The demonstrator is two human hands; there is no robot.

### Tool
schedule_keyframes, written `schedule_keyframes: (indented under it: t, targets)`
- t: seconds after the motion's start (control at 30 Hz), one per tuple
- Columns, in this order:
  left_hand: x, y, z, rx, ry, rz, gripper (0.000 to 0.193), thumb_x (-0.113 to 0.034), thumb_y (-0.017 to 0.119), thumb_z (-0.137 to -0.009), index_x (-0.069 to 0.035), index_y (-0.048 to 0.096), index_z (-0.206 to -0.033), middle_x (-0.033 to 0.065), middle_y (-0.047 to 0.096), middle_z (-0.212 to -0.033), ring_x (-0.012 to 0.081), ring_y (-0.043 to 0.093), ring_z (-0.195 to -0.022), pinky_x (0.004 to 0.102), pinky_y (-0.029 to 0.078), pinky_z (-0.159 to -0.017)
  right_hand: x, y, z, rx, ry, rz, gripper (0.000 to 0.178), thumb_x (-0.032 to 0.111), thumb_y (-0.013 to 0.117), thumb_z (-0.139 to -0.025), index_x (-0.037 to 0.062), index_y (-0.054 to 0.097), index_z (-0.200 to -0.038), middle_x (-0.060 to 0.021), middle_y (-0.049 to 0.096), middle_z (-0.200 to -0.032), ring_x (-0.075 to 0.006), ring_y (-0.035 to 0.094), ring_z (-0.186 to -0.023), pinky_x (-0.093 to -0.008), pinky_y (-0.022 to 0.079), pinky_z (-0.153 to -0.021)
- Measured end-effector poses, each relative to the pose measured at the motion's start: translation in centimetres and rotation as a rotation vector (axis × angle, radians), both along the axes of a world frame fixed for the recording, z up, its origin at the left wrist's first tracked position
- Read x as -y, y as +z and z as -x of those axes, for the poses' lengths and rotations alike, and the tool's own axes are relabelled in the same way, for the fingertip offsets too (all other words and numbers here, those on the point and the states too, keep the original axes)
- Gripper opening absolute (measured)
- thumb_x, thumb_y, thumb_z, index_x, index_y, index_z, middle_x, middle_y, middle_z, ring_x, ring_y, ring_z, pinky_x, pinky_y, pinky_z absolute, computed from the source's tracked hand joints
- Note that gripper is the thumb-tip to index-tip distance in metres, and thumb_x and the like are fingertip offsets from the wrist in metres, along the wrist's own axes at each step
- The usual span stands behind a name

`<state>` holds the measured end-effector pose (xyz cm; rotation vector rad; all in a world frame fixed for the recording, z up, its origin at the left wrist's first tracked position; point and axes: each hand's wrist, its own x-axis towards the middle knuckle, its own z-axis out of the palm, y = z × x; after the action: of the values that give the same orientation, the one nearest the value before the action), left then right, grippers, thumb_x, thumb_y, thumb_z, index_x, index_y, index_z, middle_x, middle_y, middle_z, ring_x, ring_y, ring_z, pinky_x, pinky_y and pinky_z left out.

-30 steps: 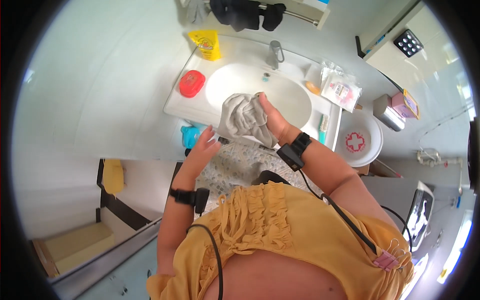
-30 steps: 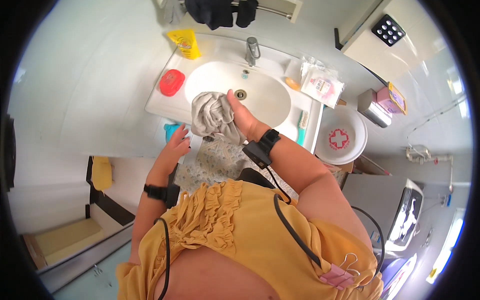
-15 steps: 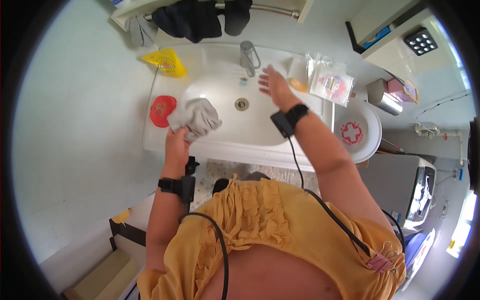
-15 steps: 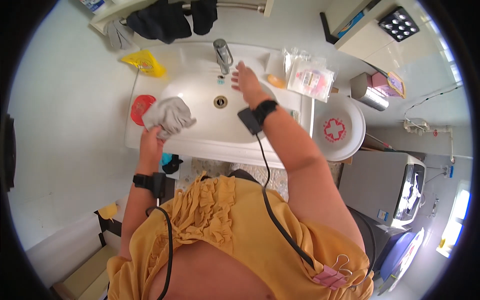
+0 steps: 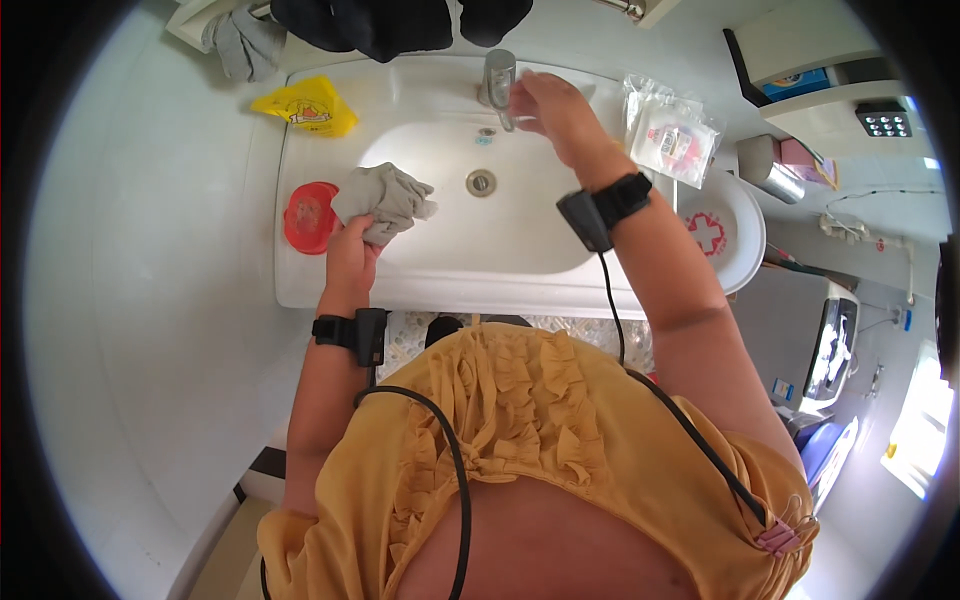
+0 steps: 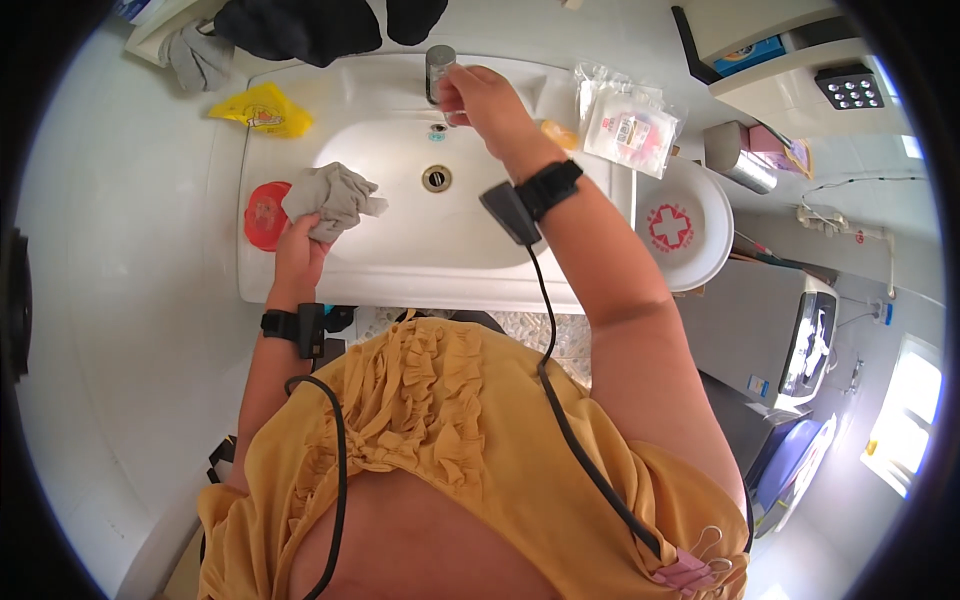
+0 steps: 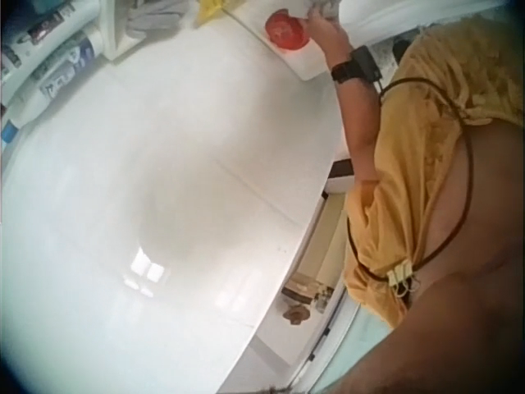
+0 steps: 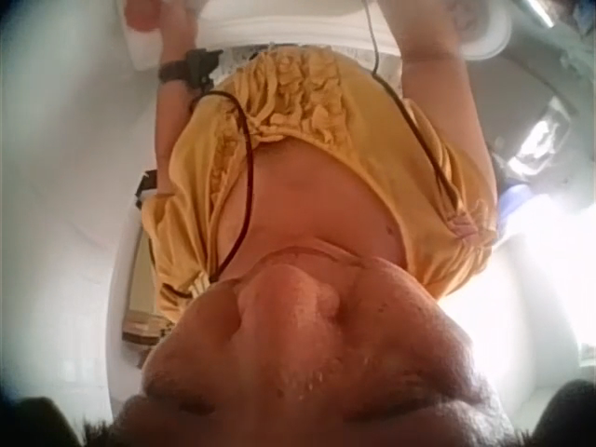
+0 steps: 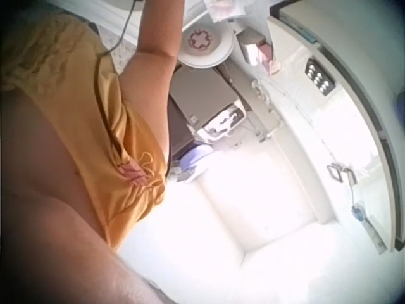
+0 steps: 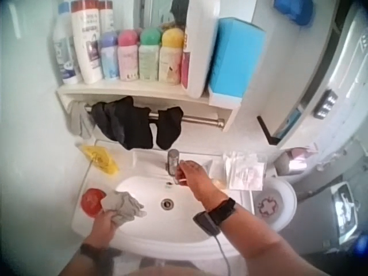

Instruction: Clean various surfaces including cabinets, a washing machine, and a wall using a cloth.

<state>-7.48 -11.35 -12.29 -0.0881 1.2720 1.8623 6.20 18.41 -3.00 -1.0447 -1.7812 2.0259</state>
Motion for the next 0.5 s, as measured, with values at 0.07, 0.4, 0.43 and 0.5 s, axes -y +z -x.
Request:
schedule_keyframes:
  t: [0.07, 0.4, 0.43, 0.5]
  targets:
    - [0.1, -0.4, 0.7, 0.016, -0.021, 0.011, 0.048, -0.003, 0.048, -0.091, 0.003, 0.041, -0.138, 0.0142, 0.052, -0.135, 0.0271, 0.056, -0.122, 0.0382, 0.05, -0.1, 1.3, -2.3, -0.5, 0.045, -0.135, 0.08, 0.04, 0.039, 0.046, -0.101, 0.0028, 0.057, -0.112, -0.0079, 0.06, -0.107, -0.0175, 0.06, -0.102, -0.0341, 0.053, -0.083]
    - [-1.7, -0.8, 3.2, 0.046, -0.082, 0.063, 0.04, -0.003, 0.052, -0.09, 0.003, 0.045, -0.129, 0.0158, 0.055, -0.128, 0.0285, 0.059, -0.117, 0.0387, 0.052, -0.097, 1.6, -4.0, 0.8, -0.306, -0.149, 0.689, 0.059, 0.047, 0.025, -0.106, -0.0048, 0.048, -0.122, -0.0196, 0.055, -0.126, -0.0319, 0.055, -0.119, -0.0416, 0.048, -0.101]
    - [-1.8, -1.1, 3.3, 0.05, -0.083, 0.068, 0.04, -0.003, 0.052, -0.09, 0.003, 0.045, -0.129, 0.0158, 0.055, -0.128, 0.0285, 0.059, -0.117, 0.0387, 0.052, -0.097, 1.4, -3.6, 1.0, -0.312, -0.132, 0.689, 0.061, 0.048, 0.024, -0.106, -0.0057, 0.047, -0.122, -0.02, 0.055, -0.125, -0.0326, 0.055, -0.121, -0.041, 0.047, -0.102]
    - [-2.7, -0.9, 3.0, 0.044, -0.116, 0.069, 0.038, -0.004, 0.05, -0.092, 0.006, 0.045, -0.129, 0.0164, 0.055, -0.131, 0.0285, 0.057, -0.12, 0.0389, 0.05, -0.1, 0.7, -3.1, 1.0, -0.355, -0.137, 0.707, 0.06, 0.046, 0.024, -0.106, -0.0065, 0.047, -0.122, -0.0213, 0.054, -0.128, -0.0319, 0.055, -0.121, -0.0405, 0.047, -0.102]
